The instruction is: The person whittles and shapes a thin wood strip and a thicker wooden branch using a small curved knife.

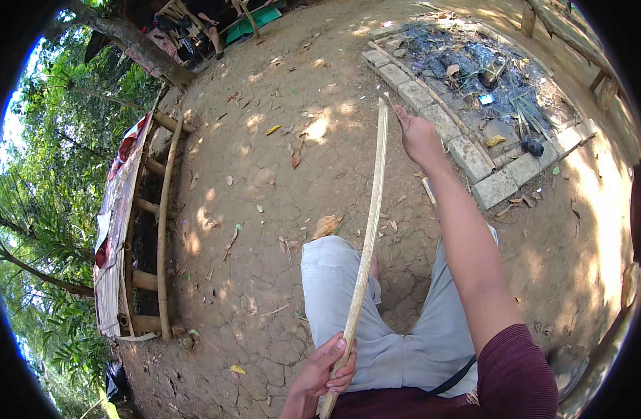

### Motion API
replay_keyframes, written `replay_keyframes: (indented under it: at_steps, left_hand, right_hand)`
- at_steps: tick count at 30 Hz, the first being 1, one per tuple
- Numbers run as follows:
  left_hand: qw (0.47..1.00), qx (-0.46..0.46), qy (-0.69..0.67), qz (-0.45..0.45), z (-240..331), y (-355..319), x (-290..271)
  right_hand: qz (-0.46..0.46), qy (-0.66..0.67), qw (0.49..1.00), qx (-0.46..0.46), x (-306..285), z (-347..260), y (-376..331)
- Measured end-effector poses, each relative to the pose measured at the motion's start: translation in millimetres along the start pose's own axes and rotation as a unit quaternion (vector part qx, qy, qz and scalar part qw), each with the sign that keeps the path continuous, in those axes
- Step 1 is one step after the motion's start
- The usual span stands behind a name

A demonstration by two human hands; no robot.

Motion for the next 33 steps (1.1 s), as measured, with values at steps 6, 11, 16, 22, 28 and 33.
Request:
replay_keyframes:
  at_steps: [6, 11, 16, 22, 28, 33]
  left_hand:
    - [0.998, -0.023, -0.024, -0.054, -8, -7, 0]
    - [0.990, 0.112, 0.032, 0.079, 36, 7, -7]
    - [0.941, 0.329, -0.022, 0.082, 122, 72, -13]
    - [0.873, 0.462, -0.029, 0.152, 200, 99, -10]
    - [0.845, 0.516, -0.035, 0.133, 211, 106, -20]
    - [0.839, 0.533, 0.015, 0.108, 203, 103, -12]
  right_hand:
    - [0.062, -0.009, 0.998, 0.029, -27, 65, 52]
    - [-0.035, 0.165, 0.972, 0.167, -16, 86, 39]
    - [-0.177, 0.276, 0.924, 0.195, 9, 13, -25]
    - [-0.437, 0.297, 0.841, 0.116, 31, -79, -102]
    - [-0.483, 0.165, 0.851, -0.125, 32, -90, -131]
    - [-0.431, 0.066, 0.888, -0.144, 25, -91, -127]
Point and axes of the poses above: each hand's wrist, its own y-axis towards the middle knuckle, its own x-axis out of the palm, z = x × y, the point moved 6 cm from there along y, towards the middle knuckle, and after that the axes turned 6 degrees about y, right-handed, at the moved point
